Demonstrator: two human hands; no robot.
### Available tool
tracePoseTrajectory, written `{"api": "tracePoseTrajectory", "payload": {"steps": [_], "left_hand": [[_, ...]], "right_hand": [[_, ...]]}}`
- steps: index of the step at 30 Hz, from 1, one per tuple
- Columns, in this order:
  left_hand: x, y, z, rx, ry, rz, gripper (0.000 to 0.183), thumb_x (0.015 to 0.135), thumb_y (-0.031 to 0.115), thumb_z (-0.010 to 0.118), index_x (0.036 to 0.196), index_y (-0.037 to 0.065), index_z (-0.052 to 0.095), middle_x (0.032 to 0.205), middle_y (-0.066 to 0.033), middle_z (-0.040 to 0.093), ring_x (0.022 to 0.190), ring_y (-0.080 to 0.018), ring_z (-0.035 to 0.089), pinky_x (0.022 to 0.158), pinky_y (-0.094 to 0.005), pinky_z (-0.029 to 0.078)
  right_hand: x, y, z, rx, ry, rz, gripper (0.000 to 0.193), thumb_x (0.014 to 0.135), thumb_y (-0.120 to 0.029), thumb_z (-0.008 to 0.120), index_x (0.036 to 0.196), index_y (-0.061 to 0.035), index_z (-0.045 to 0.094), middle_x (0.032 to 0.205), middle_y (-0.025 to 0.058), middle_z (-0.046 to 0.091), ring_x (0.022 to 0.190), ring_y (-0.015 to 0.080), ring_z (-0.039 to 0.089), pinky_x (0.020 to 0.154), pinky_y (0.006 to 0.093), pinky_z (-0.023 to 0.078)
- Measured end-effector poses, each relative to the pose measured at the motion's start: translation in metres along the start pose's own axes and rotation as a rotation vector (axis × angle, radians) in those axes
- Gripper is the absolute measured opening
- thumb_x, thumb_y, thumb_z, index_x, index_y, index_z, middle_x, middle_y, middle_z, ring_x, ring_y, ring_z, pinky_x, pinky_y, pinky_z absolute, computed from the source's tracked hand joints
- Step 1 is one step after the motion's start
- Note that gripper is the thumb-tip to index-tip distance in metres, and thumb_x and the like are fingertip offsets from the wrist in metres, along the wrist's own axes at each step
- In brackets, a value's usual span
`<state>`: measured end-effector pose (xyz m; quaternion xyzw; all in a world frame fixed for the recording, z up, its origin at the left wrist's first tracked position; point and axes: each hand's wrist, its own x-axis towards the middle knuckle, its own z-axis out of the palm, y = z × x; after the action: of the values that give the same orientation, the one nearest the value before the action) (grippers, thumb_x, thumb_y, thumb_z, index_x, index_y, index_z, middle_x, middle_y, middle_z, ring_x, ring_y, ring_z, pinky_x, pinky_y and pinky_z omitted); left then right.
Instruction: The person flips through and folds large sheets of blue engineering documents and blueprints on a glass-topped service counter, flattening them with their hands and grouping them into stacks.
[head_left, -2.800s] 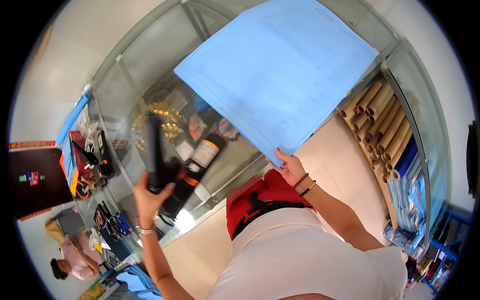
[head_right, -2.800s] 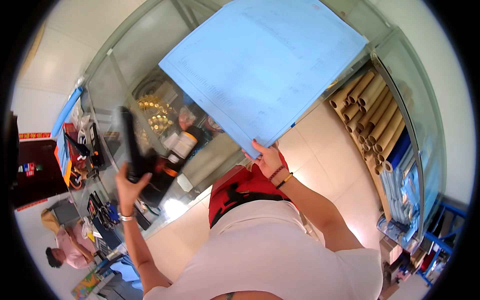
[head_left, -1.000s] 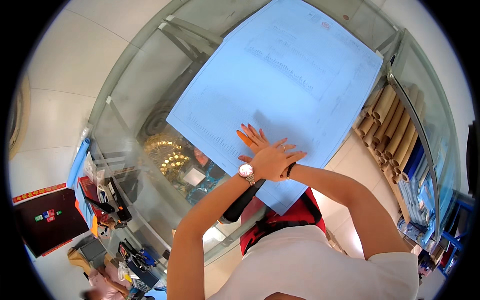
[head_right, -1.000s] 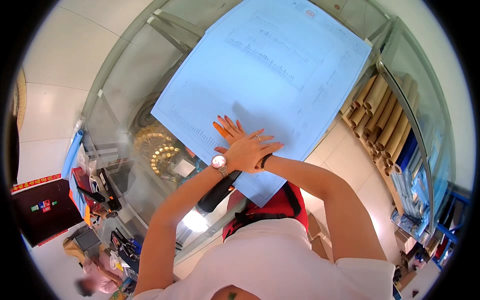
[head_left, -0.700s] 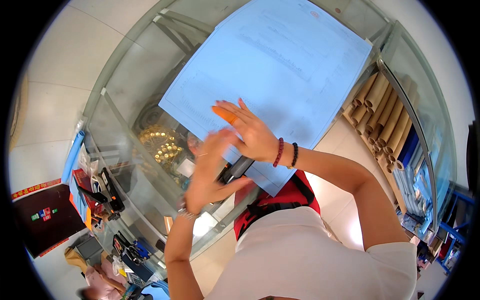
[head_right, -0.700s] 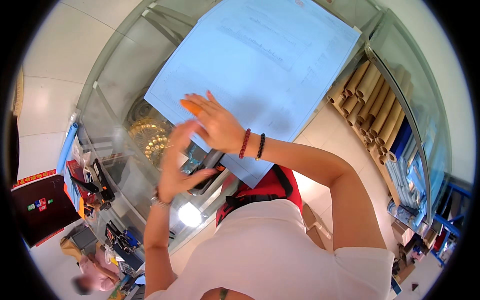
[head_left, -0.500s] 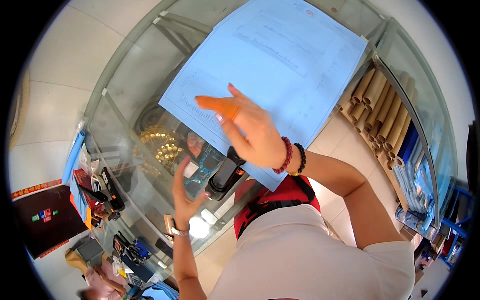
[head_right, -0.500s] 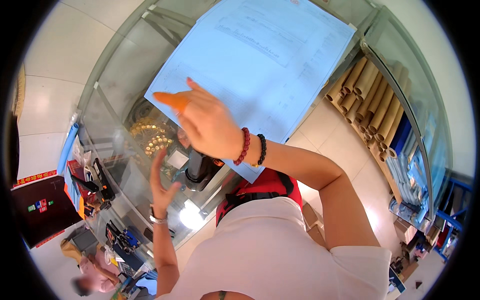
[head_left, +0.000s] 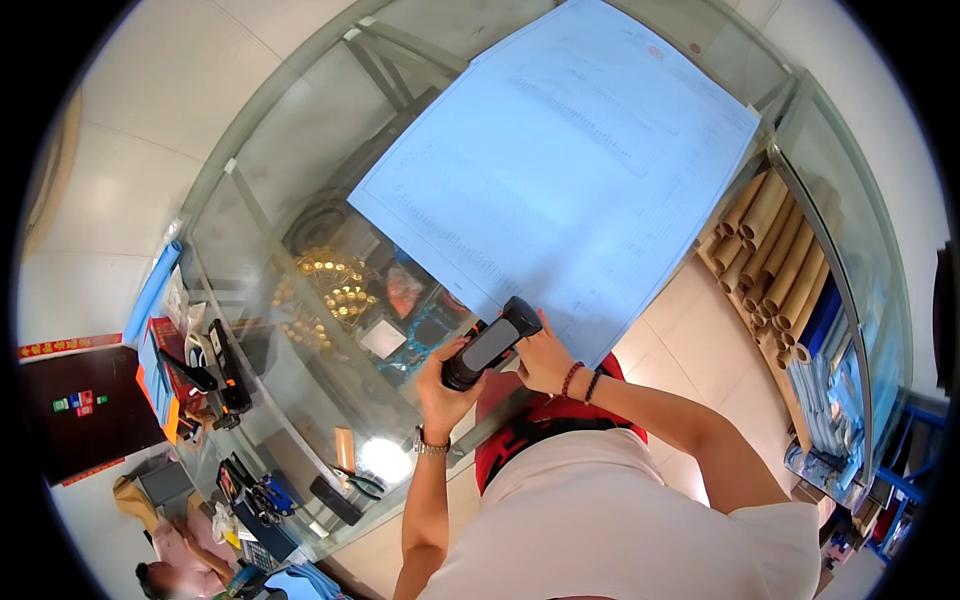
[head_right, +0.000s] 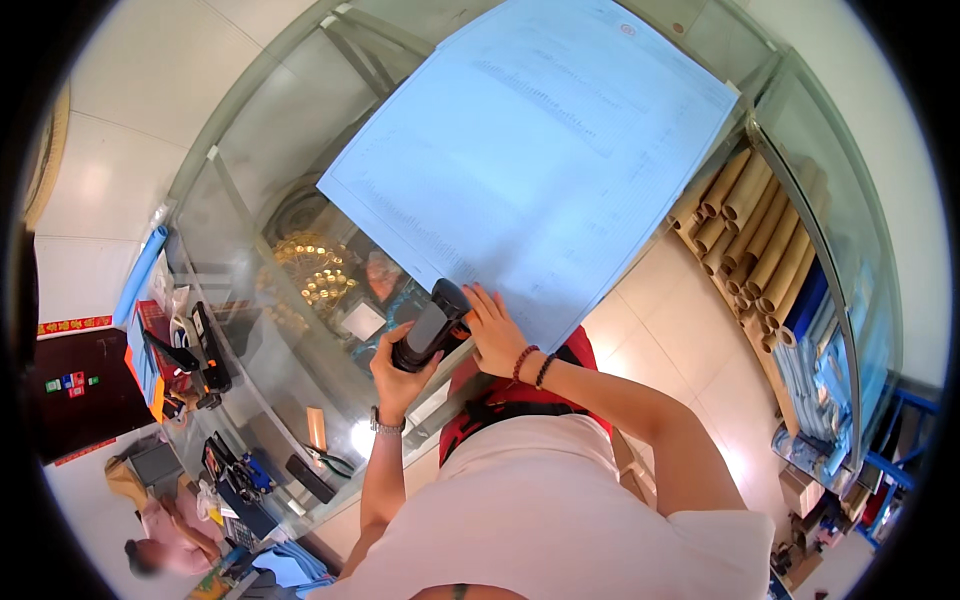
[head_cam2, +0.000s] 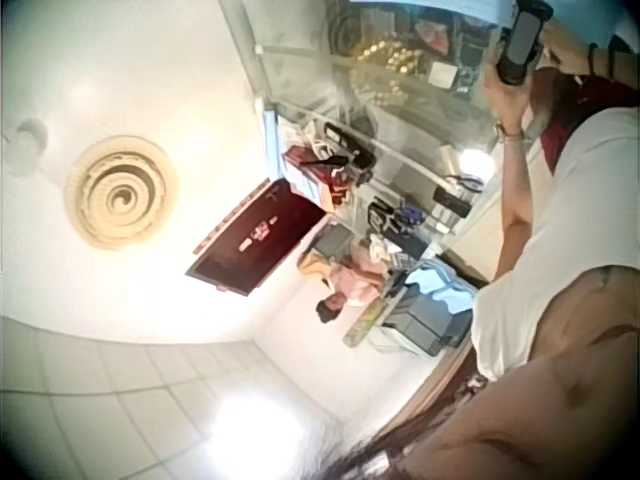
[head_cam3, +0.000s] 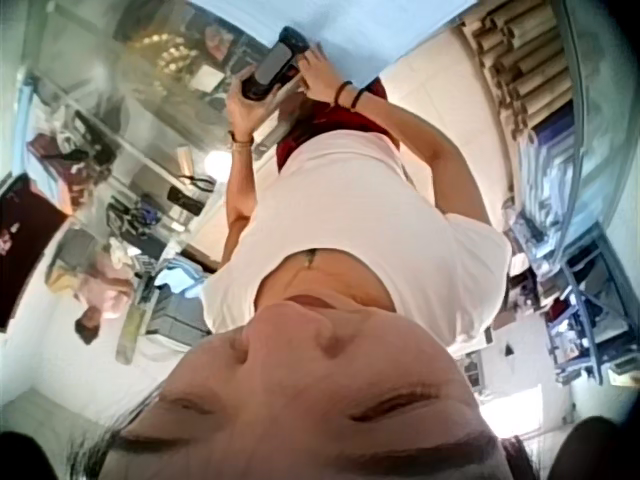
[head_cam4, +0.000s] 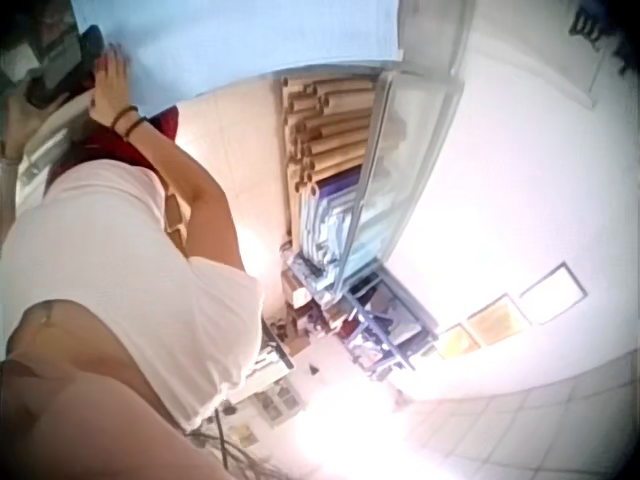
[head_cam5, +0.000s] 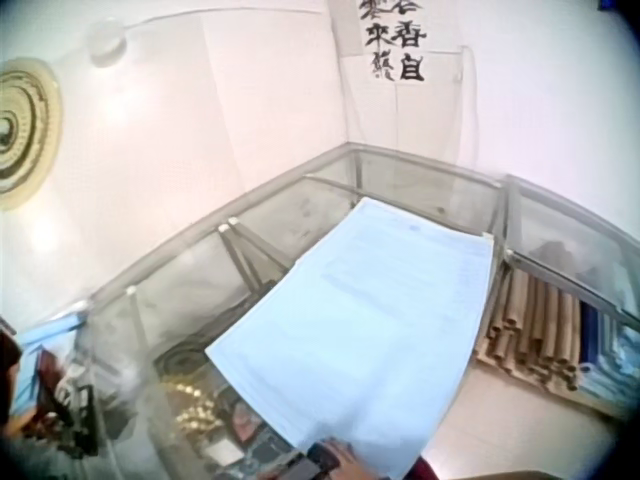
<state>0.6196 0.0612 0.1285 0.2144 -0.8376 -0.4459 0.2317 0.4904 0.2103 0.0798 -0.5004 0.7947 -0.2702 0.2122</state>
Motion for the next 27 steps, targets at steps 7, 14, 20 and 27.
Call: {"api": "tracePoseTrajectory", "payload": {"steps": [7,14,20,27], "left_hand": [[0.043,0.008,-0.029,0.024,-0.104,-0.079,0.053,0.062,0.012,0.084,0.107,0.003,0.058,0.1,-0.0141,0.068,0.091,-0.0254,0.067,0.081,-0.0315,0.051],[0.086,-0.032,-0.063,0.115,0.122,-0.117,0.052,0.059,0.016,0.087,0.1,-0.001,0.058,0.085,-0.009,0.064,0.078,-0.0149,0.059,0.073,-0.0289,0.049],[0.147,-0.066,-0.092,0.067,0.138,-0.002,0.047,0.062,0.011,0.085,0.098,-0.002,0.057,0.084,-0.0085,0.064,0.076,-0.0141,0.058,0.072,-0.0289,0.049],[0.187,-0.075,-0.102,0.102,0.058,0.048,0.045,0.063,0.007,0.085,0.098,0.0,0.056,0.086,-0.0037,0.06,0.078,-0.0117,0.055,0.073,-0.0265,0.046]], "right_hand": [[0.0,0.003,0.011,-0.514,-0.002,-0.042,0.061,0.08,-0.019,0.054,0.136,0.0031,0.041,0.148,0.0188,0.029,0.141,0.0315,0.019,0.111,0.0543,0.018],[0.001,-0.012,0.008,-0.653,0.07,-0.027,0.057,0.085,-0.018,0.045,0.138,0.0009,0.039,0.147,0.0172,0.032,0.139,0.0306,0.025,0.11,0.054,0.021],[-0.001,-0.008,0.023,-0.728,0.012,-0.013,0.056,0.087,-0.019,0.048,0.138,0.0018,0.038,0.148,0.0191,0.029,0.139,0.0328,0.024,0.109,0.052,0.024],[-0.001,-0.003,0.028,-0.725,0.008,-0.029,0.055,0.087,-0.017,0.048,0.138,0.0029,0.039,0.148,0.0199,0.029,0.138,0.0341,0.027,0.109,0.0516,0.025]]}}
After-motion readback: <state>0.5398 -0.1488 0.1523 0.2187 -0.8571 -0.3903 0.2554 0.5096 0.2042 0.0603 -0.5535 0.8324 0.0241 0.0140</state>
